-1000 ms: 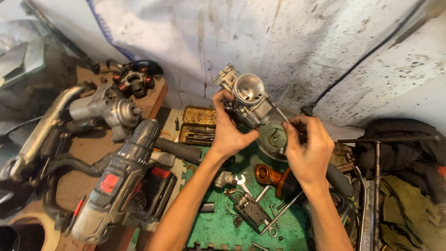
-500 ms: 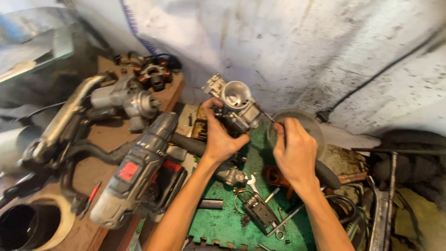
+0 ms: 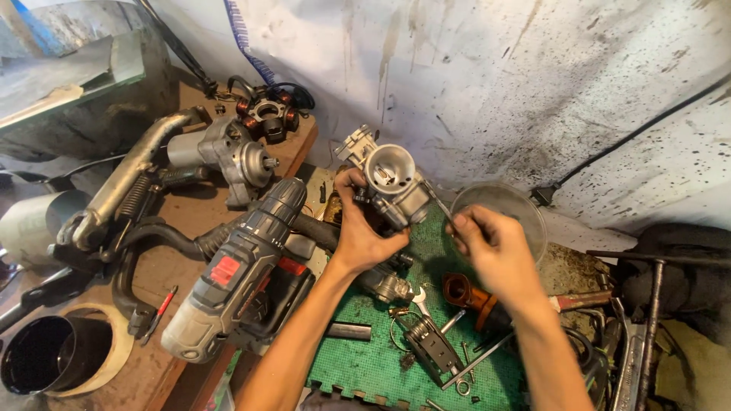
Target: The person assembles a carburetor by hand, inserting small components and tightening them with a screwdriver. They then attach a metal cover to the carburetor body and secure it using a wrench. The person continues to adjust and tighten various parts of the assembly using the screwdriver and wrench.
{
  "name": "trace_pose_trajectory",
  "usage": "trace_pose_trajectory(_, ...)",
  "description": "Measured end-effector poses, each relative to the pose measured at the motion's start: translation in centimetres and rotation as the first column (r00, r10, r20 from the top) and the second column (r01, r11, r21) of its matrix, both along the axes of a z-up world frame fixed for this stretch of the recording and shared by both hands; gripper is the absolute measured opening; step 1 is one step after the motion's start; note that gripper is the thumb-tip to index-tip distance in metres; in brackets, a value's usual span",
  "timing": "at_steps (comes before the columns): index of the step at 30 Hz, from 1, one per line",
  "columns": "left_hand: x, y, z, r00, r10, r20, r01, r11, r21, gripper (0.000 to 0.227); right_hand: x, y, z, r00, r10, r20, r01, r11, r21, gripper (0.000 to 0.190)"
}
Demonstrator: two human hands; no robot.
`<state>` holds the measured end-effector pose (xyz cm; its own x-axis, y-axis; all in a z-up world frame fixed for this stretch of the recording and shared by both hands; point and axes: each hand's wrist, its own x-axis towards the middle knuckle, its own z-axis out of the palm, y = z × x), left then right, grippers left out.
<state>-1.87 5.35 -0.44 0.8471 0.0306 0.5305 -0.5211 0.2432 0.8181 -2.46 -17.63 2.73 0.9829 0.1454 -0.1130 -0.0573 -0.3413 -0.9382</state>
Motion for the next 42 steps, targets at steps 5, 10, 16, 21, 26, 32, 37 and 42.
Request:
trace_pose_trajectory(5, 0.2, -0.4, 1.1, 0.994, 0.081, -0.067, -0.074, 0.991, 0.108, 0.083, -1.8, 2.6, 5.5, 0.863, 0.017, 0.504, 0.103, 0.973, -0.209, 0.016)
trace_pose_trajectory(10, 0.4, -2.8, 2.0, 0.992, 0.117, -0.035, -0.105, 0.964, 0.243, 0.082, -2.7, 1.2, 4.0, 0.617, -0.043, 0.786, 0.375, 0.894, -0.246, 0.016)
trace_pose_trajectory(16, 1.5, -5.1, 2.2, 0.999, -0.018, 0.046, 0.007, 0.973, 0.231, 0.081, -2.6, -3.2, 2.7, 0.916, -0.282, 0.285, 0.243, 0.956, 0.164, 0.018)
trace_pose_trajectory(21, 2.3, -6.0, 2.0, 0.981, -0.16, -0.109, 0.174, 0.974, 0.144, 0.077, -2.4, -2.9, 3.7, 0.89, -0.263, 0.372, 0.211, 0.962, 0.174, 0.02)
trace_pose_trajectory(26, 0.8, -5.8, 3.3, 0.997, -0.067, -0.046, 0.074, 0.978, 0.195, 0.097, -2.5, -1.8, 3.4, 0.842, -0.272, 0.466, 0.306, 0.952, 0.003, 0.018)
trace_pose_trajectory(32, 0.8, -6.8, 3.3, 0.99, 0.102, -0.093, -0.082, 0.976, 0.202, 0.083, -3.0, -0.6, 4.2, 0.681, -0.138, 0.72, 0.429, 0.871, -0.238, 0.018)
trace_pose_trajectory(37, 0.6, -6.4, 2.5, 0.993, 0.041, -0.114, -0.028, 0.993, 0.113, 0.077, -2.5, -1.3, 3.0, 0.724, -0.154, 0.672, 0.405, 0.884, -0.234, 0.02)
trace_pose_trajectory(42, 0.8, -5.2, 2.6, 0.996, 0.053, 0.068, -0.067, 0.974, 0.216, 0.08, -1.8, -2.3, 2.3, 0.931, -0.2, 0.305, 0.161, 0.976, 0.147, 0.022)
